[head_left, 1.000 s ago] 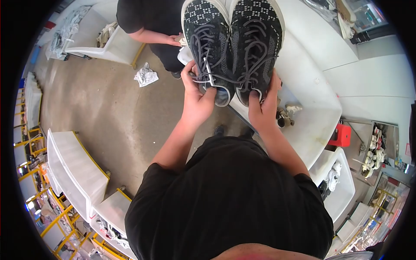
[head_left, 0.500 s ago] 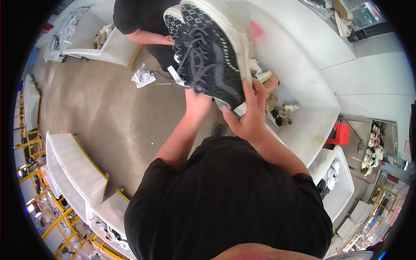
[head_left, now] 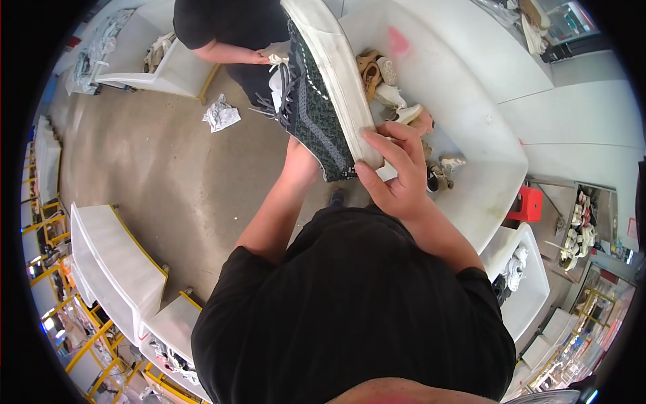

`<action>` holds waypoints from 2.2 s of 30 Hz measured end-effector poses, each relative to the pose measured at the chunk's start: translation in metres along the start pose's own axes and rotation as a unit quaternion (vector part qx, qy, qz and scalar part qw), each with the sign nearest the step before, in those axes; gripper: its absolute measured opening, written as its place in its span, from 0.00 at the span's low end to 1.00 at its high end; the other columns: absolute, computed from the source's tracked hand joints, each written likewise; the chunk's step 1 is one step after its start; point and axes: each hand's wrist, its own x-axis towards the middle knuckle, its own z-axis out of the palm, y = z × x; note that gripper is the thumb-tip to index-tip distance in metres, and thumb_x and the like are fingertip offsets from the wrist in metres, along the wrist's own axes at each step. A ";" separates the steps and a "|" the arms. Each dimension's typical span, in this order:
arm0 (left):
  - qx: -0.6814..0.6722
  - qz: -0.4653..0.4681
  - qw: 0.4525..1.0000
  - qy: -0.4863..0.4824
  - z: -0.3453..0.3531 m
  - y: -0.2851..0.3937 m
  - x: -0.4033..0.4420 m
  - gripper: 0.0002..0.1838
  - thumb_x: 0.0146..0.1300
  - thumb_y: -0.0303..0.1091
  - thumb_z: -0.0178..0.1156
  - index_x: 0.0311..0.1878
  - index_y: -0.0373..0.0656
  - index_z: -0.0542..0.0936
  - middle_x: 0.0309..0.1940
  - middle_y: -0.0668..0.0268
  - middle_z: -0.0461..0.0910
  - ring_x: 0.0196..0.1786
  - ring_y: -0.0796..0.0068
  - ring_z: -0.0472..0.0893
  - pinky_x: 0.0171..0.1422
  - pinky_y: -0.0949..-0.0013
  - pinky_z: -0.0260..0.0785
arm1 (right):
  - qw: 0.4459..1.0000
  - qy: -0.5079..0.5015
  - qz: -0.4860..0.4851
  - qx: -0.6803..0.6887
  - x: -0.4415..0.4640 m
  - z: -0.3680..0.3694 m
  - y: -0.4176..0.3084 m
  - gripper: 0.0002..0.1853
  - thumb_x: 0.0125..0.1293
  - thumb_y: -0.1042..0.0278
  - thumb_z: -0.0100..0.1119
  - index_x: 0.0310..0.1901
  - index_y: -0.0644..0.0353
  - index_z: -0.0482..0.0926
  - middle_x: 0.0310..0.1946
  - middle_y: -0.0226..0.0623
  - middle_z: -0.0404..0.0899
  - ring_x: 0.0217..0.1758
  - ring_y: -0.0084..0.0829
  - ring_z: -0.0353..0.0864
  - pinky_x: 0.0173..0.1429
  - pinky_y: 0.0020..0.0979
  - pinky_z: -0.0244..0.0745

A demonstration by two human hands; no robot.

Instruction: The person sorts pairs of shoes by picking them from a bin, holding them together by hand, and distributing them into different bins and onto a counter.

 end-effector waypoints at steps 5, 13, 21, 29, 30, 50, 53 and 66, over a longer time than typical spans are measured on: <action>-0.002 -0.004 1.000 -0.006 -0.009 -0.004 0.001 0.25 0.73 0.30 0.60 0.71 0.35 0.71 0.62 0.56 0.80 0.60 0.66 0.82 0.64 0.61 0.78 | 1.000 -0.006 -0.009 0.006 0.002 0.001 -0.001 0.25 0.59 0.71 0.75 0.60 0.57 0.83 0.54 0.43 0.76 0.50 0.35 0.80 0.44 0.31 0.75; 0.025 0.001 1.000 0.006 -0.014 0.000 0.000 0.26 0.71 0.29 0.63 0.71 0.35 0.71 0.62 0.57 0.80 0.60 0.66 0.82 0.64 0.62 0.77 | 1.000 -0.008 -0.014 0.024 0.004 0.004 -0.001 0.25 0.59 0.73 0.74 0.60 0.59 0.82 0.55 0.44 0.74 0.51 0.36 0.80 0.45 0.31 0.77; 0.017 0.008 1.000 0.009 -0.010 0.003 0.001 0.27 0.71 0.30 0.64 0.71 0.36 0.71 0.62 0.58 0.80 0.60 0.67 0.82 0.64 0.62 0.77 | 0.999 -0.011 -0.017 0.029 0.004 0.004 -0.003 0.26 0.59 0.73 0.74 0.60 0.60 0.82 0.55 0.44 0.74 0.51 0.36 0.80 0.45 0.31 0.77; -0.020 0.006 1.000 0.014 -0.025 0.010 -0.005 0.24 0.74 0.32 0.60 0.70 0.37 0.72 0.60 0.59 0.81 0.57 0.67 0.84 0.60 0.62 0.80 | 0.998 -0.047 -0.001 0.046 0.004 0.024 -0.010 0.24 0.59 0.75 0.72 0.59 0.62 0.82 0.55 0.46 0.75 0.52 0.38 0.80 0.49 0.32 0.78; -0.031 0.003 0.999 0.018 -0.030 0.015 -0.011 0.21 0.76 0.33 0.58 0.68 0.37 0.74 0.57 0.59 0.83 0.54 0.67 0.85 0.57 0.62 0.82 | 0.996 -0.059 -0.011 0.062 0.003 0.030 -0.012 0.24 0.59 0.75 0.72 0.59 0.62 0.82 0.55 0.46 0.75 0.52 0.38 0.80 0.49 0.32 0.78; -0.448 0.106 0.792 0.401 -0.284 -0.169 -0.315 0.20 0.76 0.53 0.52 0.53 0.50 0.84 0.50 0.65 0.87 0.51 0.63 0.86 0.59 0.48 0.78 | 0.826 -0.550 0.041 0.118 -0.115 0.146 0.063 0.14 0.67 0.76 0.60 0.54 0.62 0.83 0.53 0.44 0.79 0.47 0.34 0.81 0.44 0.30 0.79; -0.457 0.192 0.743 0.449 -0.294 -0.176 -0.375 0.21 0.73 0.56 0.53 0.53 0.53 0.84 0.52 0.67 0.87 0.56 0.62 0.85 0.60 0.46 0.75 | 0.805 -0.579 0.036 0.125 -0.123 0.159 0.055 0.14 0.68 0.76 0.59 0.54 0.62 0.83 0.52 0.43 0.79 0.47 0.33 0.81 0.44 0.30 0.79; -0.117 0.707 0.438 0.543 -0.293 0.226 -0.792 0.56 0.71 0.68 0.53 0.83 0.56 0.27 0.83 0.44 0.39 0.82 0.43 0.55 0.83 0.38 0.53 | 0.814 -0.573 0.037 0.082 -0.103 0.172 0.055 0.13 0.71 0.75 0.56 0.54 0.63 0.82 0.54 0.42 0.78 0.51 0.34 0.80 0.50 0.31 0.76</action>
